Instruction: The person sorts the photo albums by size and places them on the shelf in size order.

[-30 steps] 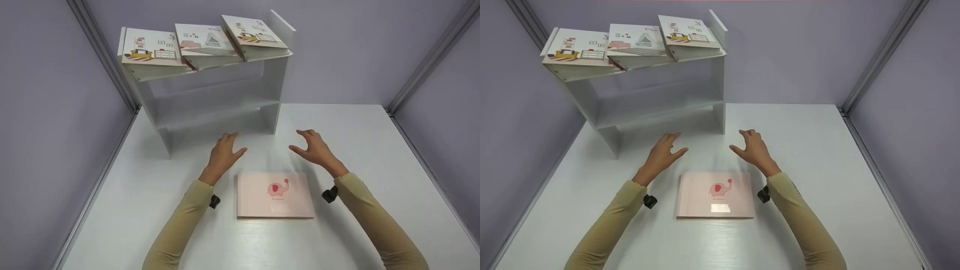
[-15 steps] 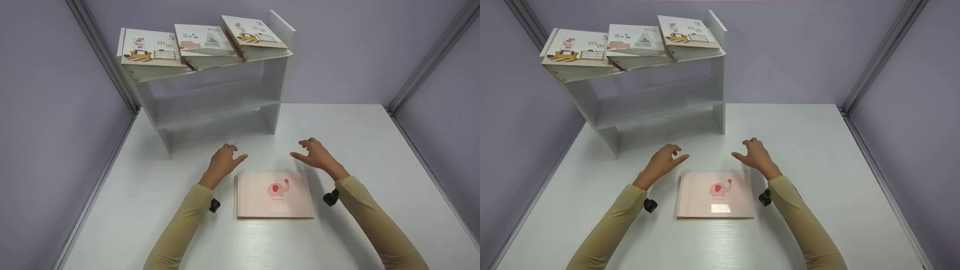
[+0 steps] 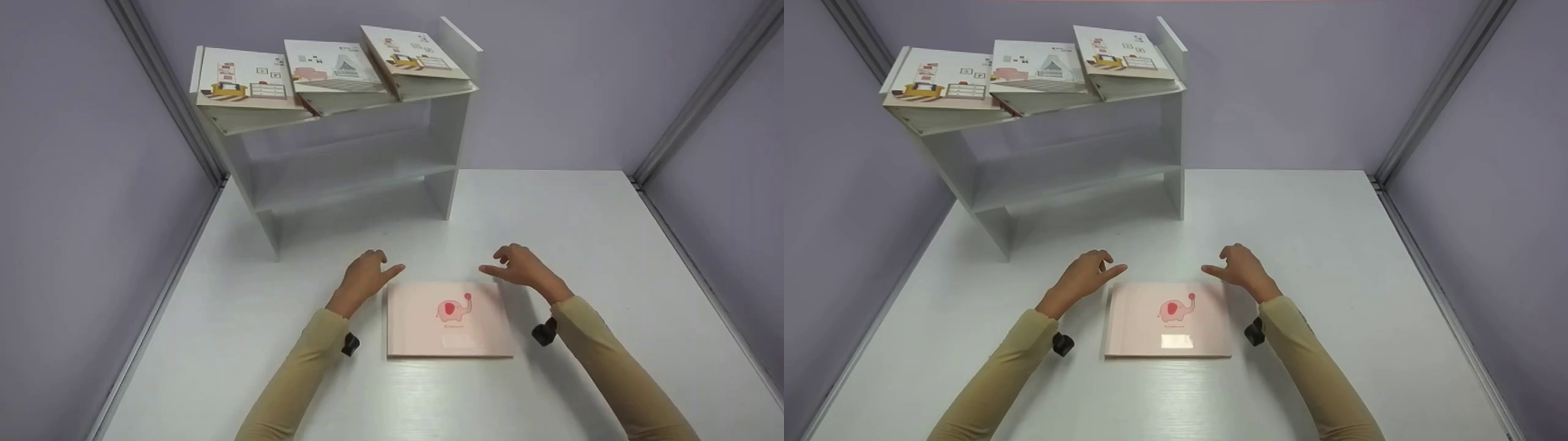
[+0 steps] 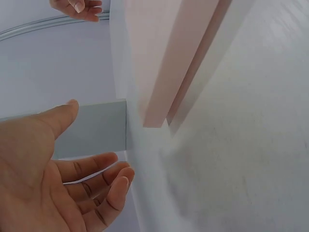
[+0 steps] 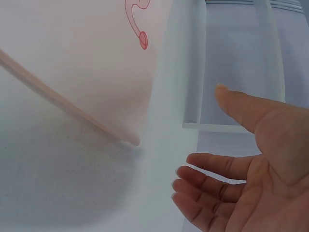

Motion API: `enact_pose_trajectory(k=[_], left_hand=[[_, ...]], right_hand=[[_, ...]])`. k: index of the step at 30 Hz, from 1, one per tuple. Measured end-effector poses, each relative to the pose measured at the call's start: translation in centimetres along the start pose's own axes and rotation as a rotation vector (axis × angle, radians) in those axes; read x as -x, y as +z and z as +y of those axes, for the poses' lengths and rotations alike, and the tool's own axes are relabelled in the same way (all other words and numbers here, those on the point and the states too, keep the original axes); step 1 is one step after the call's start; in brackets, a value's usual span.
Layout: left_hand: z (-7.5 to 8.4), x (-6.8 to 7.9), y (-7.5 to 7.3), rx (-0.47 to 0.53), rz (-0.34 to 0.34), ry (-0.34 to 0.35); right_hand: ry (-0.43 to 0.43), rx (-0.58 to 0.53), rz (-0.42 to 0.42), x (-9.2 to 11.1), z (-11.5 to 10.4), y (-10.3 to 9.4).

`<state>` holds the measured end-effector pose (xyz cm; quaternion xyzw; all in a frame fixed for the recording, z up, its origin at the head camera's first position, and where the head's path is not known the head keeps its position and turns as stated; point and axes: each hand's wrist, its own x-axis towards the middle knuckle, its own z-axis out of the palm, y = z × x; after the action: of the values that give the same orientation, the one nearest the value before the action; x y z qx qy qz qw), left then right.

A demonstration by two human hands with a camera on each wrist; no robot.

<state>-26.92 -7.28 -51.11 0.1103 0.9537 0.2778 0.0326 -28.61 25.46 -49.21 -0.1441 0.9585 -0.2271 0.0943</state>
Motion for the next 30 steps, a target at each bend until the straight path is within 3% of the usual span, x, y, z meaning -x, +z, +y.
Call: enact_pose_trajectory(k=[9,20,30], left_hand=[[-0.2,0.3,0.8,-0.010,-0.040,-0.032],[-0.5,0.7,1.6,0.016,-0.118,-0.085],[-0.1,0.9,1.8,0.033,-0.132,-0.110]], right_hand=[[0.156,0.002,-0.121,0.4,0.6,0.5],[0.186,-0.010,-0.173,0.9,1.4,1.4],[0.230,-0.028,-0.179,1.0,1.2,2.1]])
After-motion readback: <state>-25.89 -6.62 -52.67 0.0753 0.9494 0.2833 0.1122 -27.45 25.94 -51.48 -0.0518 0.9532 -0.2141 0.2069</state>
